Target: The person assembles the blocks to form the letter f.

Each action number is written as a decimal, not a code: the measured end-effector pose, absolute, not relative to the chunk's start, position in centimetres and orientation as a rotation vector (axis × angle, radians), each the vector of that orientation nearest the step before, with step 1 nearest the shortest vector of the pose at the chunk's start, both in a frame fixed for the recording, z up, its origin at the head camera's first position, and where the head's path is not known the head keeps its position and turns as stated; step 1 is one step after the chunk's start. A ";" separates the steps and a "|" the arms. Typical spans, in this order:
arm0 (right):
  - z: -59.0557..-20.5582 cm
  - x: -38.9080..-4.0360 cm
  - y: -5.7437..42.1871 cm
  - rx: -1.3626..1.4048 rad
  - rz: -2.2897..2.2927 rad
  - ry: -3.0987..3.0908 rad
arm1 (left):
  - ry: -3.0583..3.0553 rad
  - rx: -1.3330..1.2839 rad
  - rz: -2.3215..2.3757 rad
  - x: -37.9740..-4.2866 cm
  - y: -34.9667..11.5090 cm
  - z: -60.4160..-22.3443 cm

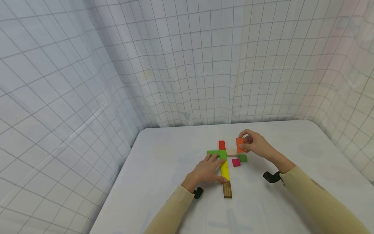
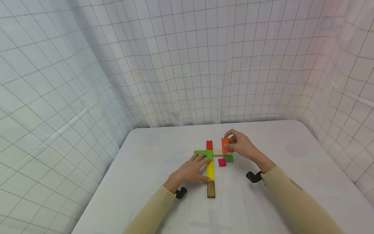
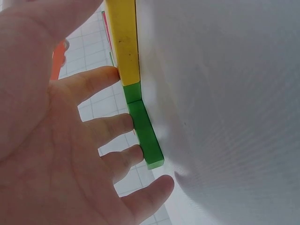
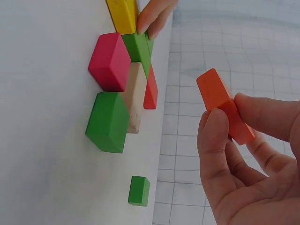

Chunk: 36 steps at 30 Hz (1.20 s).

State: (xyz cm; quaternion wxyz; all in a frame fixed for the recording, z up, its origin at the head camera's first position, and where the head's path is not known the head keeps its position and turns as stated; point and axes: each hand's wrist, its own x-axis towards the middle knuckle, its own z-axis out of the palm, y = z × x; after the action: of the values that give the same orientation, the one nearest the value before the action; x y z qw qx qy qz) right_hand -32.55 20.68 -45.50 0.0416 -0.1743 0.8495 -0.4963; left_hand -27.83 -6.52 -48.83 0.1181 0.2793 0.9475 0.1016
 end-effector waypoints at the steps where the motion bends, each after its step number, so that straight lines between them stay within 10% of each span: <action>1: -45.4 -32.8 20.5 -0.521 -1.520 2.607 | 2.772 0.814 0.294 -27.9 -6.5 -48.9; 36: -47.8 -41.4 17.6 -0.112 -1.504 2.638 | 2.774 0.799 0.277 -28.0 -6.3 -48.9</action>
State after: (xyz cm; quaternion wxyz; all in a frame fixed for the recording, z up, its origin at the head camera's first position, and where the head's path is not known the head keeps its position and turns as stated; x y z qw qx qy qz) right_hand -41.36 17.58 -47.76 0.0515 -0.0366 0.8671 -0.4942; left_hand -27.99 -6.31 -48.85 0.1203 0.2734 0.9496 0.0949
